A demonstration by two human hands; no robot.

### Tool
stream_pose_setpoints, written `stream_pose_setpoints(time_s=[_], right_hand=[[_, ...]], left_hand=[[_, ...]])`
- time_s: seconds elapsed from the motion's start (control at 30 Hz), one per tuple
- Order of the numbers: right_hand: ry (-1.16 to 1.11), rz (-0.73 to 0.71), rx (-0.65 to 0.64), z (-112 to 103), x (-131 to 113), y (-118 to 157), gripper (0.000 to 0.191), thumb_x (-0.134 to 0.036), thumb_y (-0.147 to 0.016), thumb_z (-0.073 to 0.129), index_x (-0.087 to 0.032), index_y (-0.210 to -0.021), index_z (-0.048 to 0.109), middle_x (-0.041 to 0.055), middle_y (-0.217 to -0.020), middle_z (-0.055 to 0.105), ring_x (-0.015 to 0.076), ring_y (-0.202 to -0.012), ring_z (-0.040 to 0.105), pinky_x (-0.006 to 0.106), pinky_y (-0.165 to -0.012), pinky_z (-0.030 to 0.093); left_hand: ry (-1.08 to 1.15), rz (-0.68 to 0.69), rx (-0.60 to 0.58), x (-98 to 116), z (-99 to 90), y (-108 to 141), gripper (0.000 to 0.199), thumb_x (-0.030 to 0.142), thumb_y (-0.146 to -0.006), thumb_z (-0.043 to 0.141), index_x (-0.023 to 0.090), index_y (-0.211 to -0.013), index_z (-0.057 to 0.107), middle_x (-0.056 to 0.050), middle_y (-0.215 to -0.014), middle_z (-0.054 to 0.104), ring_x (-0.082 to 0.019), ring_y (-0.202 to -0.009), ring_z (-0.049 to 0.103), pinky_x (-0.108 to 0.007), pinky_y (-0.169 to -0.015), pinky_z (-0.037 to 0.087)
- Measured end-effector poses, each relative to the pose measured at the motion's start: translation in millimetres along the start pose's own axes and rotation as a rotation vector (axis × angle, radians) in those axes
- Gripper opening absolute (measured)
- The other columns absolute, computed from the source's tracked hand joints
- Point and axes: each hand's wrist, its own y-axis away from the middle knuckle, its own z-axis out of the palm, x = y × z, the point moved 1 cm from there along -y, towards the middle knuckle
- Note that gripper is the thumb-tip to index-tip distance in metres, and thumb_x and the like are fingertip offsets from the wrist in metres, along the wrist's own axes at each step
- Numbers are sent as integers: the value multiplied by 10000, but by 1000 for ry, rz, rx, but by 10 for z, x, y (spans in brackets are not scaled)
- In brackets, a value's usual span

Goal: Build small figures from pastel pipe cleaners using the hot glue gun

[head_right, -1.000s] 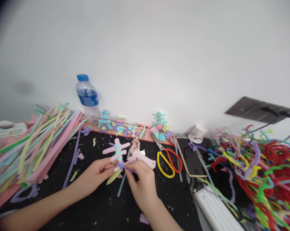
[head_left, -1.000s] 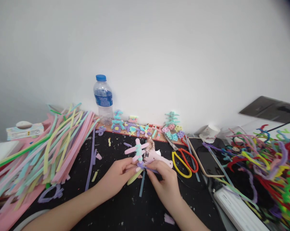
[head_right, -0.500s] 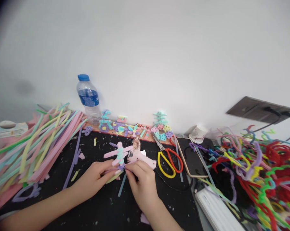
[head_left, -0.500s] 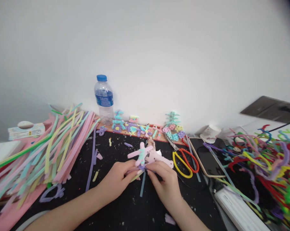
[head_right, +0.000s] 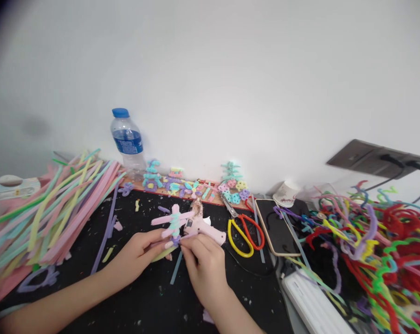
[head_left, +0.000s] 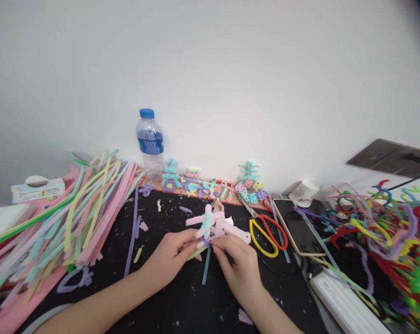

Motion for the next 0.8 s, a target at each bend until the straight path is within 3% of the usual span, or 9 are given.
stream_pose_setpoints(time_s=[0.1, 0.27, 0.57, 0.7, 0.8], right_hand=[[-5, -2, 15, 2, -6, 2, 157, -114, -860, 542, -185, -908, 673, 53, -826, 699, 176, -764, 654, 278, -708, 529], [-4, -18, 27, 1, -22, -4, 160, -105, -860, 536, -187, -898, 668, 50, -827, 702, 172, -762, 659, 270, -703, 532], [10, 38, 23, 10, -31, 7, 94, -138, -844, 553, -191, -860, 629, 40, -790, 692, 181, -736, 659, 271, -663, 523], [12, 47, 15, 21, -15, -3, 102, -133, -837, 562, -200, -871, 631, 30, -809, 695, 179, -756, 659, 275, -683, 522], [19, 36, 1, 23, -15, -7, 107, -128, -840, 558, -199, -873, 631, 31, -820, 697, 178, -771, 657, 278, -698, 520]], left_hand=[[-11, 13, 8, 8, -3, -3, 233, 328, -891, 467, 173, -881, 641, -10, -765, 673, -180, -720, 630, -250, -683, 460], [50, -23, 21, 24, 3, 2, 224, 337, -882, 496, 197, -1036, 581, -16, -892, 695, -184, -769, 668, -263, -732, 483], [-73, 0, 36, 48, -11, 26, 174, 323, -890, 476, 184, -846, 572, 1, -737, 677, -180, -719, 673, -243, -670, 469], [-79, -1, 43, 43, -4, 11, 166, 272, -871, 487, 184, -947, 606, -24, -849, 721, -187, -778, 683, -250, -716, 492], [-40, -13, 44, 4, 7, 4, 267, 244, -857, 494, 186, -1098, 594, -47, -1003, 722, -198, -891, 680, -276, -799, 506]])
